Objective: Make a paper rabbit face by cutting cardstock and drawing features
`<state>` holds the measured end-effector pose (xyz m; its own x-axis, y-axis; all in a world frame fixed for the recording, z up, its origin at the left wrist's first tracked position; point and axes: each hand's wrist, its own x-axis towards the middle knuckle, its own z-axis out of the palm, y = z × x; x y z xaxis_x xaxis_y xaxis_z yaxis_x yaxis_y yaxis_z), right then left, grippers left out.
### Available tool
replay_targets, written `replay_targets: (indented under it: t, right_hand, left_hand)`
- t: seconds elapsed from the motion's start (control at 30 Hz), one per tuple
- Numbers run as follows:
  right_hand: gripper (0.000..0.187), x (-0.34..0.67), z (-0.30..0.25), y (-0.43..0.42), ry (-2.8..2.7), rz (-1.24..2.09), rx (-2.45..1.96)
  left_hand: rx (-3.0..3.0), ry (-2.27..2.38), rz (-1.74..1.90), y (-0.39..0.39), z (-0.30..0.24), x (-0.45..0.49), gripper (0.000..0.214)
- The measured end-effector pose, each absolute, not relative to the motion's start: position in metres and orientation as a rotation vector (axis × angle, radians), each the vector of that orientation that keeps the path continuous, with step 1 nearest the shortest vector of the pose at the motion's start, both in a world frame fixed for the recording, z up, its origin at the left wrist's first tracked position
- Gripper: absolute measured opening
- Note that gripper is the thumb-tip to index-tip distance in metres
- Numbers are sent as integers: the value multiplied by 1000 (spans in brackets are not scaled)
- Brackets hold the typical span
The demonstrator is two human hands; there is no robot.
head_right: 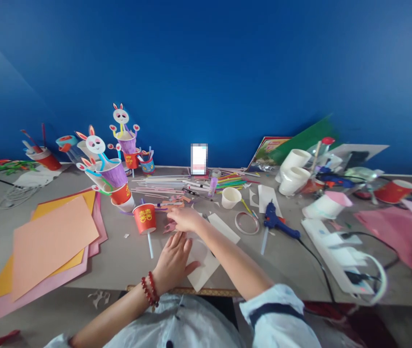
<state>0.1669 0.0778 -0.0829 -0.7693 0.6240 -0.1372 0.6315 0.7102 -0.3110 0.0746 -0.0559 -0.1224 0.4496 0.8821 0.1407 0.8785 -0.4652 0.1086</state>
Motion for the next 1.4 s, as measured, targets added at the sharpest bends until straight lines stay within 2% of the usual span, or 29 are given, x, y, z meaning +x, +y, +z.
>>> replay_targets:
  t: [0.2, 0.37, 0.4, 0.5, 0.57, 0.83, 1.03, 1.1, 1.2, 1.4]
  right_hand:
    - [14, 169, -80, 78, 2958, -659, 1064]
    - [16, 187, -67, 78, 3166, -842, 1391]
    - [18, 193, -65, 79, 3214, -995, 1537]
    - [21, 214, -68, 77, 3088, -1861, 2073]
    - [21, 229, -75, 69, 2896, -2137, 2255]
    - [33, 266, -95, 14, 2403, -2437, 2694]
    - [35, 268, -97, -11, 1937, -2838, 2749]
    - [33, 265, -95, -17, 1921, -2883, 2709]
    - [32, 255, -90, -25, 1980, -2889, 2708]
    - [26, 236, -83, -41, 2154, -2810, 2782]
  left_hand:
    - [2669, 1616, 293, -57, -125, 75, 60]
    - [2663, 1584, 344, -56, -124, 73, 56]
    - [2661, 1577, 349, -56, -123, 72, 55]
    - [2658, 1566, 357, -53, -120, 71, 52]
    - [2649, 1569, 350, -51, -115, 71, 51]
    - [2540, 1570, 404, -43, -104, 72, 38]
    - [2350, 1459, 770, -46, -106, 67, 20]
    - [2181, 1384, 911, -46, -102, 66, 16]
    - [1795, 1223, 1042, -45, -95, 69, 22]
    - [1201, 898, 990, -40, -82, 81, 29]
